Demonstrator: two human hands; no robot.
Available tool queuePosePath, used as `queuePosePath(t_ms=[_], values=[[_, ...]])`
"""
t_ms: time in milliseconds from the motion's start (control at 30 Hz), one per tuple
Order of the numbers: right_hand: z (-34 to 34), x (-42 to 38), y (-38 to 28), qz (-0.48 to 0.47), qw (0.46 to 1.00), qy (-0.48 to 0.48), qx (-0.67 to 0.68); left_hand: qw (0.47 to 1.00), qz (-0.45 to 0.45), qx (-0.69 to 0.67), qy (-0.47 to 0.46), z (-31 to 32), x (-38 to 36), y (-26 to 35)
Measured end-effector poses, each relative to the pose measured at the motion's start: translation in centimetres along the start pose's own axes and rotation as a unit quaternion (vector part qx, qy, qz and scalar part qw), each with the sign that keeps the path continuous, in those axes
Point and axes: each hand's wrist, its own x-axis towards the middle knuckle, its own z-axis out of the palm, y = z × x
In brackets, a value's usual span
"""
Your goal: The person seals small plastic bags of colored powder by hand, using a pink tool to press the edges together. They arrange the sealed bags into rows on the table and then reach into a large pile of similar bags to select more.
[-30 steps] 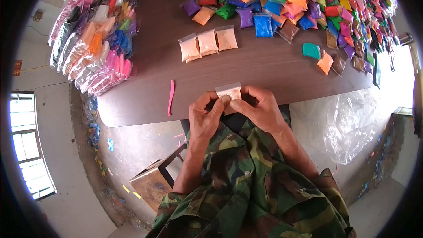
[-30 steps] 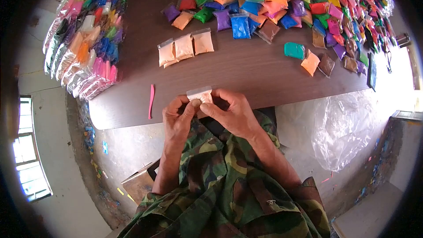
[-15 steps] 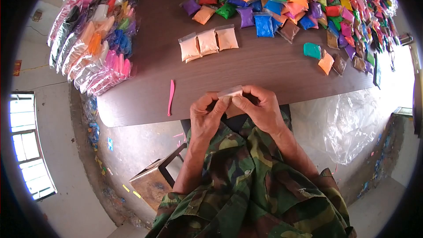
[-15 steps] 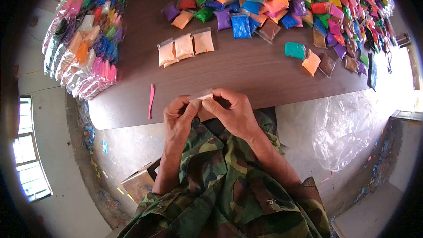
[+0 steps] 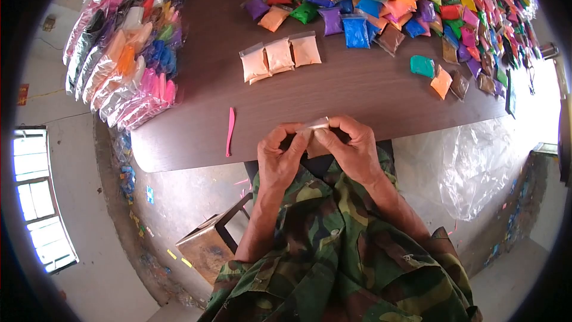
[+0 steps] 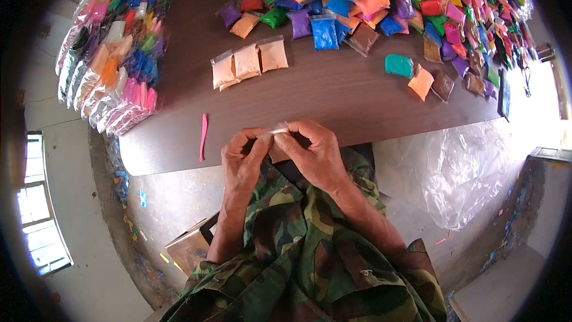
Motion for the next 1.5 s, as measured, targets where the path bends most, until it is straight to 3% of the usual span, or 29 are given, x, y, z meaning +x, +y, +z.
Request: queuePosePath(t_ms=[400,500,600,700,800,900,967,1067,1167,1267,1500], values=[[-0.4,0.1,0.8,0.005,0.997,0.021,0.078,0.998,-0.044,0.005,-0.055,0.7,0.0,1.8],[-0.4,0.2,0.8,-0.024,0.999,0.003,0.035,0.999,-0.024,0.015,-0.042,0.0,-0.1,0.1],[-0.4,0.0,0.8,0.033,0.989,-0.046,0.133,0.999,-0.025,0.017,-0.034,-0.4,0.0,-0.2],[-0.2,0.2,0.2,0.019,0.988,-0.055,0.141,0.999,-0.039,-0.010,-0.027,0.0,0.1,0.8],[-0.2,-0.1,0.0,-0.027,0.998,-0.018,0.053,0.997,-0.062,-0.016,-0.042,-0.2,0.0,1.0],[-0.5,0.2,-0.1,-0.008,0.999,-0.023,0.027,0.996,-0.086,-0.024,-0.032,-0.2,-0.1,1.5],[-0.4,0.1,-0.6,0.004,0.999,-0.030,0.033,0.995,-0.083,0.044,-0.025,-0.7,-0.1,1.1],[-0.3,0.1,-0.8,0.015,0.999,-0.030,0.038,0.999,-0.034,0.029,-0.018,-0.1,0.0,0.8],[-0.3,0.2,-0.9,0.002,1.000,-0.022,0.010,0.997,-0.054,0.047,-0.036,-0.5,0.0,1.4],[-0.1,0.1,-0.5,-0.027,1.000,-0.011,-0.003,0.996,-0.075,-0.034,-0.022,-0.2,0.2,1.4],[0.1,0.1,-0.3,-0.028,1.000,0.008,-0.001,0.997,-0.066,-0.032,-0.039,-0.8,0.5,-0.7]])
